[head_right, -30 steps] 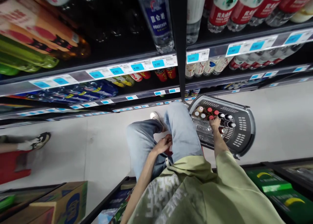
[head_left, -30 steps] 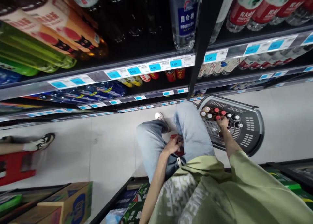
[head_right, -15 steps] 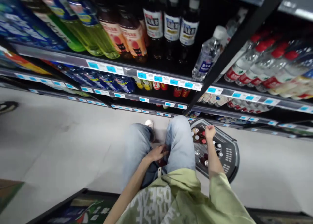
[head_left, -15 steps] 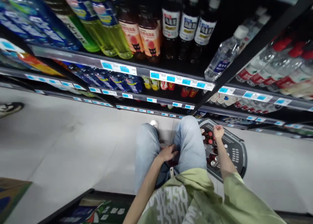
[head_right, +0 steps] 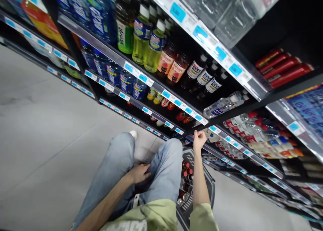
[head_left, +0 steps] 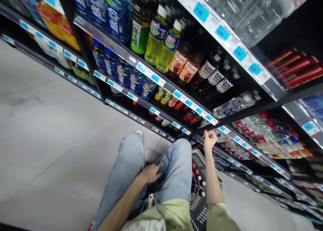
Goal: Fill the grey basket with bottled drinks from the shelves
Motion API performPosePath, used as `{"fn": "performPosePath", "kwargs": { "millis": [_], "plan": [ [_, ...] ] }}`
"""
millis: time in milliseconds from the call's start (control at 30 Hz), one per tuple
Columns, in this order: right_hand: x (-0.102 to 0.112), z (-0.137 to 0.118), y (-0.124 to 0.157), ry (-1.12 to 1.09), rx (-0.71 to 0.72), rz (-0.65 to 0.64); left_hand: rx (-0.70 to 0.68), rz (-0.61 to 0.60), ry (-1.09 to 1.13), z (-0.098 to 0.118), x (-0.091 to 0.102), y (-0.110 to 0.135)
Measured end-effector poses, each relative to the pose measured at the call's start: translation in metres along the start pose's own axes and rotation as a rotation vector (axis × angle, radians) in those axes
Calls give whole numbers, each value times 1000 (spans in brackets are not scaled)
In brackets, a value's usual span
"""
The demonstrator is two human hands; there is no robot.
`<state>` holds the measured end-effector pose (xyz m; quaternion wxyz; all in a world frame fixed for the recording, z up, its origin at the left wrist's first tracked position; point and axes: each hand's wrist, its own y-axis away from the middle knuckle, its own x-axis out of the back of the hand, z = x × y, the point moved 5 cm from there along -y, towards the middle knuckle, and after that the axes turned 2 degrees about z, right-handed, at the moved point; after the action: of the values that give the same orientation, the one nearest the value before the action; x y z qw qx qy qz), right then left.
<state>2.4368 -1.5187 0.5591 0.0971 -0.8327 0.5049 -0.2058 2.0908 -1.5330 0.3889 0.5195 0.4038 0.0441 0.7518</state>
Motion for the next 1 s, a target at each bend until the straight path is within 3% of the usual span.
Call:
{"fn": "performPosePath", "kwargs": {
  "millis": [267,500,700,767,900,1000],
  "plan": [
    [-48,-88,-29,-134,77,-94,1,23,-66,0,6,3],
    [-87,-131,-68,-236,48,-162,19,26,-87,-2,10,7],
    [-127,-163,-85,-252,85,-337,19,31,-104,-5,9,7],
    [-137,-168,-99,-236,137,-288,13,39,-107,-4,10,7],
    [-143,-166,-143,-98,174,10,14,34,-105,-4,11,8],
    [-142,-160,-169,85,159,148,22,32,-100,-4,12,9]
  ]
}}
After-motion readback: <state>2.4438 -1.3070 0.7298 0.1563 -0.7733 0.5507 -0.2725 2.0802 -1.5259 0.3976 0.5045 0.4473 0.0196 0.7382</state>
